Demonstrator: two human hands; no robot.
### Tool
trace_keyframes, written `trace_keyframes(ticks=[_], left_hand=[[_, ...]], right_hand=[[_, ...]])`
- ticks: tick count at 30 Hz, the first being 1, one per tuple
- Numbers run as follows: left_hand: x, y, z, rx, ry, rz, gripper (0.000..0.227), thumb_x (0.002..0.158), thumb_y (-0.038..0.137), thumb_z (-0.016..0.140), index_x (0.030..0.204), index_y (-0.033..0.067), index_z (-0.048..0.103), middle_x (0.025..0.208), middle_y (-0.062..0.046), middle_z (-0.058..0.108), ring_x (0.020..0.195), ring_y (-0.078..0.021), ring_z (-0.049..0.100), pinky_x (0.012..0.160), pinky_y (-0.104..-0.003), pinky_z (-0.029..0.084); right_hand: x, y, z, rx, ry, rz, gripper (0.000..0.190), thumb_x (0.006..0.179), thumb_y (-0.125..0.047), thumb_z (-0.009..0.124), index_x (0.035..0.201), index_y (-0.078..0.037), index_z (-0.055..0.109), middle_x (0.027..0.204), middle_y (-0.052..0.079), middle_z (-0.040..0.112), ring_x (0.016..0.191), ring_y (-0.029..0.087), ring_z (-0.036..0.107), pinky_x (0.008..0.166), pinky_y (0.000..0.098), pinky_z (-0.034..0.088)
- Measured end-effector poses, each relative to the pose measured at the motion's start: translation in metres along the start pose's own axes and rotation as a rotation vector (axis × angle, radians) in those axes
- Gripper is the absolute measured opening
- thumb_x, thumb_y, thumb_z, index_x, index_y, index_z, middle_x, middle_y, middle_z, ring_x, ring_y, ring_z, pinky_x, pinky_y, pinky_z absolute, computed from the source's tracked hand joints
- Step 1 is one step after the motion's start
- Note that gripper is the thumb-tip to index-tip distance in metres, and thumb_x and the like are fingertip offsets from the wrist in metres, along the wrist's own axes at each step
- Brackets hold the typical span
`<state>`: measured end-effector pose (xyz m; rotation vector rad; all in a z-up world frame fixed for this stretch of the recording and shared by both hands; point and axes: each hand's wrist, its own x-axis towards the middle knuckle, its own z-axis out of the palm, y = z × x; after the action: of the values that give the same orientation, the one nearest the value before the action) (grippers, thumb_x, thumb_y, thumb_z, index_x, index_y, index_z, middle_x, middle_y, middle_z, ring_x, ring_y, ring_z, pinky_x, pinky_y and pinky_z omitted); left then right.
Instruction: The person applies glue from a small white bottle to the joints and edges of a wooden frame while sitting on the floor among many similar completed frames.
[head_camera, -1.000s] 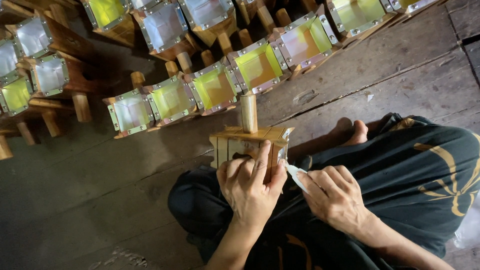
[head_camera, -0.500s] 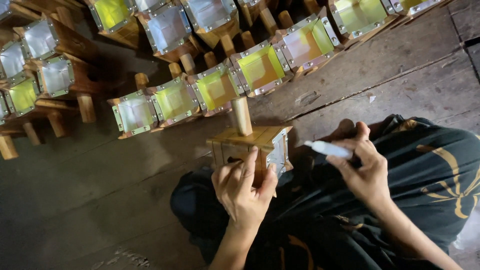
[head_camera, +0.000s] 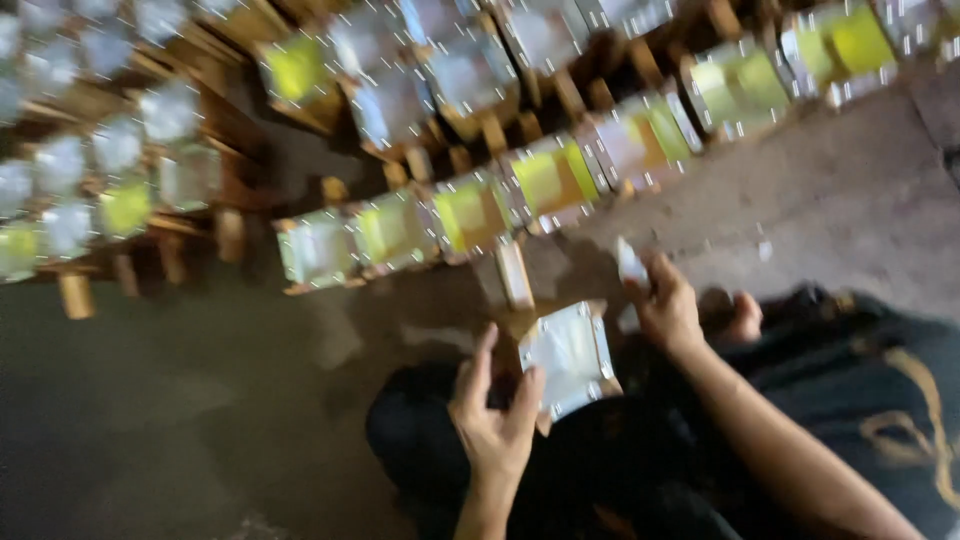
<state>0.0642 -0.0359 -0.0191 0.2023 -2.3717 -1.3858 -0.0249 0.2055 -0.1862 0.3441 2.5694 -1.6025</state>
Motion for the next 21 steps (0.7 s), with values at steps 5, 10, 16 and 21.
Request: trace_keyframes(ticks=[5,10,16,21], left_hand=[[-0.006,-0.011,0.001,-0.506,0.004,-0.676,0.073,0.079,0.027,0.079,0.146,0.0085,0.058,0.082,-0.014,0.07,0.04,-0.0164,0.055,0.033,-0.029,0.052],[-0.013,-0.034,0.002,-0.53,0.066,-0.732,0.056,0.081,0.018,0.079,0.135,0.007,0.07,0.07,-0.006,0.058,0.042,-0.0115,0.049,0.029,-0.029,0.05],[-0.012,-0.063,-0.005,-0.492,0.04,-0.52,0.056,0.079,0.019,0.082,0.132,0.0017,0.071,0.078,-0.004,0.075,0.071,-0.0098,0.064,0.069,-0.026,0.054],[0.026,-0.021,-0.047,-0.602,-0.316,-0.398,0.085,0.073,0.049,0.081,0.143,0.0091,0.055,0.124,-0.011,0.072,0.106,-0.0171,0.067,0.09,-0.03,0.053]], right_hand=[[0.027,0.068,0.033,-0.548,-0.004,-0.2,0.056,0.067,-0.009,0.065,0.12,-0.01,0.048,0.094,0.021,0.064,0.097,0.047,0.058,0.076,0.0587,0.048],[0.021,0.049,0.035,-0.51,0.039,0.006,0.04,0.091,-0.045,0.065,0.121,-0.02,0.06,0.105,0.018,0.073,0.114,0.045,0.058,0.093,0.0574,0.047],[-0.022,-0.029,-0.003,-0.139,0.114,-0.237,0.054,0.091,-0.001,0.057,0.145,-0.009,0.054,0.139,0.011,0.06,0.111,0.029,0.058,0.095,0.0416,0.051],[-0.097,-0.202,-0.04,-0.374,-0.011,-0.311,0.031,0.098,-0.022,0.047,0.124,-0.032,0.06,0.14,-0.012,0.058,0.125,0.007,0.056,0.093,0.0347,0.036]])
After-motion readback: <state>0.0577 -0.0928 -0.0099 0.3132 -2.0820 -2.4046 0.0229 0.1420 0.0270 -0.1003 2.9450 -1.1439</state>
